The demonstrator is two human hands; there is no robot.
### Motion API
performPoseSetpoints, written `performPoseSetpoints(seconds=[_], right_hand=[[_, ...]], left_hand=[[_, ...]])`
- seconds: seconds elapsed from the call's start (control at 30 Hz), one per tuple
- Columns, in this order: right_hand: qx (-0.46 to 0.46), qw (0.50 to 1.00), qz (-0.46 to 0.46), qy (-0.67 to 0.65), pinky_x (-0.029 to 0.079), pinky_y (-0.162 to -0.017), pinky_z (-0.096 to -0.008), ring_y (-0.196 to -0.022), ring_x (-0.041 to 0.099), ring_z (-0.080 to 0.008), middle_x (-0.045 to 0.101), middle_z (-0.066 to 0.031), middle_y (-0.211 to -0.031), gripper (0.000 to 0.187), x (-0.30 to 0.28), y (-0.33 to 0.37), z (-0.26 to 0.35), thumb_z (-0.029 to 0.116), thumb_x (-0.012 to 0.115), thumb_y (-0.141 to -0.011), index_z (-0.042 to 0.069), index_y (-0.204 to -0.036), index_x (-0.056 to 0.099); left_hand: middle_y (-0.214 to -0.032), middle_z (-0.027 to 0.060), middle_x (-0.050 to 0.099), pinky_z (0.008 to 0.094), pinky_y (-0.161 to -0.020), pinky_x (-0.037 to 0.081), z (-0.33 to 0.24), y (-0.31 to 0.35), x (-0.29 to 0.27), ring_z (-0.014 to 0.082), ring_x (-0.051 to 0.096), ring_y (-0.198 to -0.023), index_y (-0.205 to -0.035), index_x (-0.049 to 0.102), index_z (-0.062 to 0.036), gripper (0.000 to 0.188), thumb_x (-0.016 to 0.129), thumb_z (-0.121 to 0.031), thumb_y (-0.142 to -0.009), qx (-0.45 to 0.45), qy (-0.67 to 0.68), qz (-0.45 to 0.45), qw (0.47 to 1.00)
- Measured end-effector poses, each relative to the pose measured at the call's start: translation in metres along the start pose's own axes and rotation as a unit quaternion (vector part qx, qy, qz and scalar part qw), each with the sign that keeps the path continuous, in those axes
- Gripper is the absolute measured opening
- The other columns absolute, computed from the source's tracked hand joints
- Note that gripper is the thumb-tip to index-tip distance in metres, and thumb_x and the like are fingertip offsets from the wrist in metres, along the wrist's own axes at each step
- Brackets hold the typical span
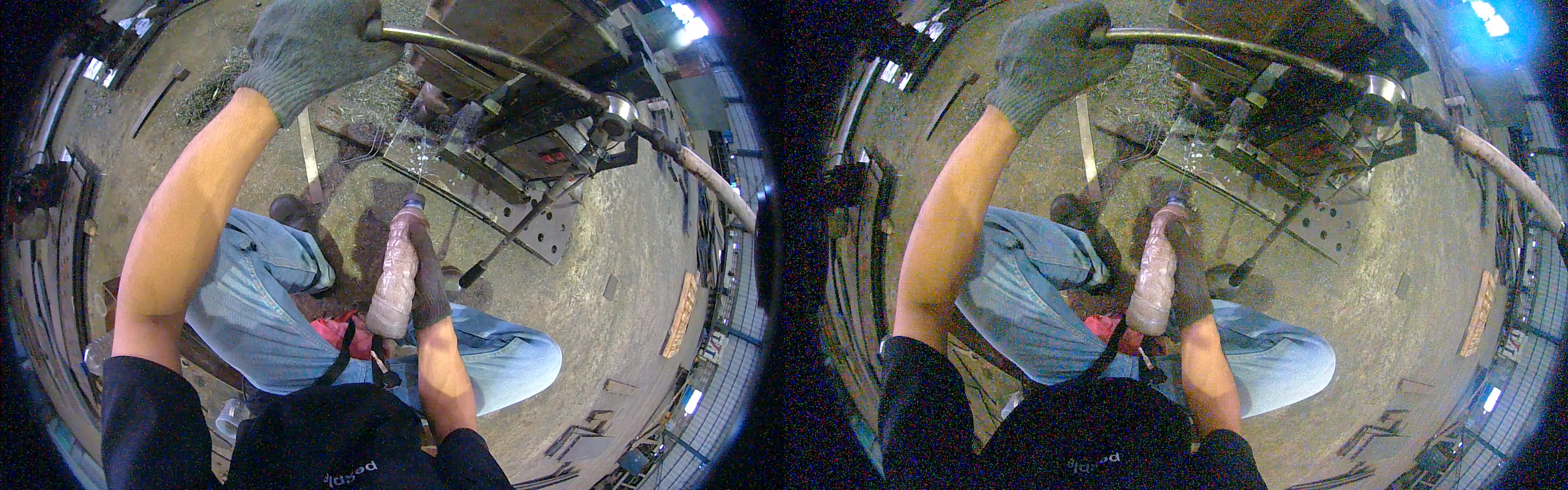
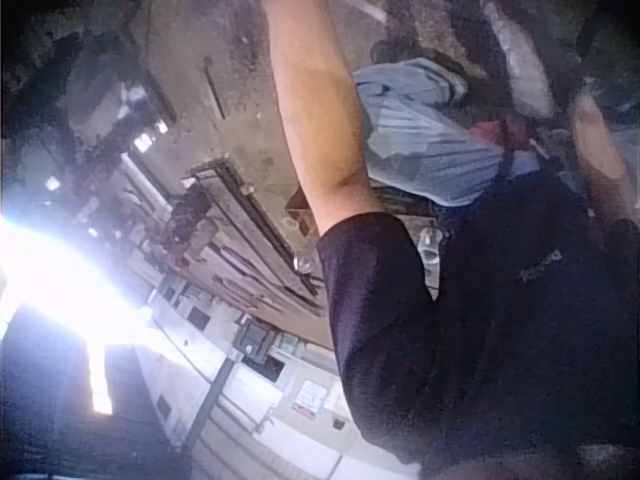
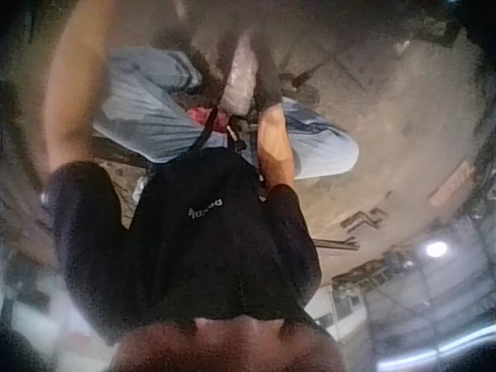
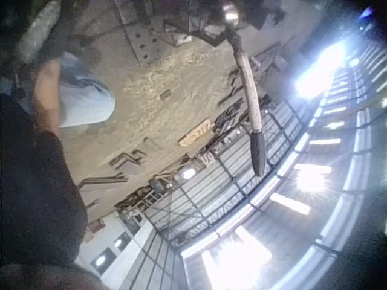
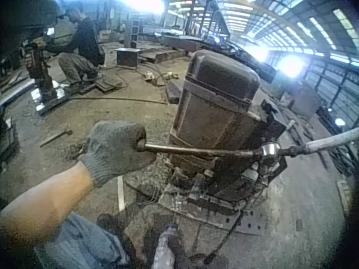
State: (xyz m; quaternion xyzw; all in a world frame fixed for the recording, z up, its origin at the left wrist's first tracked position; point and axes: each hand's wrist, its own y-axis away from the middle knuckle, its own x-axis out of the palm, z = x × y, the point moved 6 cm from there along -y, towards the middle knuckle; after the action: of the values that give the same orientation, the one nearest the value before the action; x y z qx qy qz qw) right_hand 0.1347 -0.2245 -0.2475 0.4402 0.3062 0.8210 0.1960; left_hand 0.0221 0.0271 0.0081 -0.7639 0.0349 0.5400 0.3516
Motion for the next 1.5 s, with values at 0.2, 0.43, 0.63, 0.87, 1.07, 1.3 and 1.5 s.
performPoseSetpoints(seconds=[0.2,0.43,0.63,0.87,1.07,1.3,1.5], right_hand=[[-0.012,1.000,-0.003,-0.001,0.052,-0.080,-0.0242,-0.092,0.062,-0.0095,0.064,0.0019,-0.106,0.032,-0.006,-0.007,-0.002,0.035,0.062,-0.098,0.014,-0.122,0.061],[0.017,1.000,-0.012,-0.006,0.055,-0.068,-0.0248,-0.075,0.064,-0.0103,0.065,0.0012,-0.089,0.034,0.009,0.004,0.000,0.042,0.063,-0.095,0.013,-0.114,0.064],[0.000,0.999,-0.007,0.033,0.056,-0.067,-0.0274,-0.075,0.064,-0.0111,0.065,0.0001,-0.088,0.036,-0.008,-0.010,-0.004,0.044,0.062,-0.095,0.013,-0.113,0.063],[-0.016,0.998,-0.021,0.062,0.054,-0.083,-0.0332,-0.096,0.064,-0.0198,0.063,-0.0055,-0.112,0.045,0.015,0.016,0.004,0.033,0.067,-0.093,0.011,-0.130,0.054],[-0.071,0.978,-0.050,0.191,0.056,-0.084,-0.0365,-0.095,0.065,-0.0239,0.063,-0.0103,-0.111,0.051,0.006,0.008,0.007,0.019,0.071,-0.084,0.005,-0.130,0.052],[-0.057,0.979,-0.036,0.193,0.054,-0.084,-0.0364,-0.098,0.063,-0.0243,0.062,-0.0096,-0.111,0.058,0.020,0.016,0.010,0.031,0.072,-0.083,0.007,-0.132,0.051],[-0.015,1.000,0.012,-0.009,0.054,-0.073,-0.0271,-0.085,0.063,-0.0091,0.065,-0.0001,-0.097,0.032,0.003,-0.003,-0.005,0.040,0.057,-0.099,0.012,-0.114,0.062]], left_hand=[[-0.063,0.0155,0.060,0.0476,-0.056,0.048,-0.001,0.000,0.001,0.0369,0.063,-0.061,-0.065,0.060,-0.0119,0.031,0.070,-0.041,-0.069,0.004,0.004,-0.004,1.000],[-0.063,0.0157,0.060,0.0478,-0.056,0.048,0.002,0.000,0.002,0.0372,0.063,-0.061,-0.065,0.060,-0.0115,0.031,0.070,-0.040,-0.068,0.005,0.001,-0.009,1.000],[-0.064,0.0158,0.060,0.0473,-0.056,0.049,0.000,0.000,0.001,0.0368,0.063,-0.062,-0.066,0.060,-0.0117,0.031,0.070,-0.041,-0.068,0.002,0.006,-0.009,1.000],[-0.065,0.0154,0.062,0.0467,-0.058,0.050,0.001,0.001,0.001,0.0357,0.064,-0.063,-0.066,0.061,-0.0117,0.031,0.070,-0.041,-0.068,-0.001,-0.006,0.008,1.000],[-0.065,0.0152,0.062,0.0465,-0.058,0.050,-0.001,0.000,0.003,0.0353,0.064,-0.063,-0.066,0.061,-0.0116,0.031,0.071,-0.041,-0.068,0.012,-0.001,-0.005,1.000],[-0.065,0.0152,0.061,0.0465,-0.058,0.050,0.000,0.002,0.002,0.0353,0.064,-0.064,-0.065,0.060,-0.0111,0.031,0.071,-0.039,-0.068,0.028,0.005,-0.027,0.999],[-0.065,0.0154,0.062,0.0464,-0.058,0.050,0.000,0.001,0.004,0.0354,0.064,-0.063,-0.066,0.062,-0.0107,0.031,0.070,-0.040,-0.068,0.010,-0.013,-0.012,1.000]])
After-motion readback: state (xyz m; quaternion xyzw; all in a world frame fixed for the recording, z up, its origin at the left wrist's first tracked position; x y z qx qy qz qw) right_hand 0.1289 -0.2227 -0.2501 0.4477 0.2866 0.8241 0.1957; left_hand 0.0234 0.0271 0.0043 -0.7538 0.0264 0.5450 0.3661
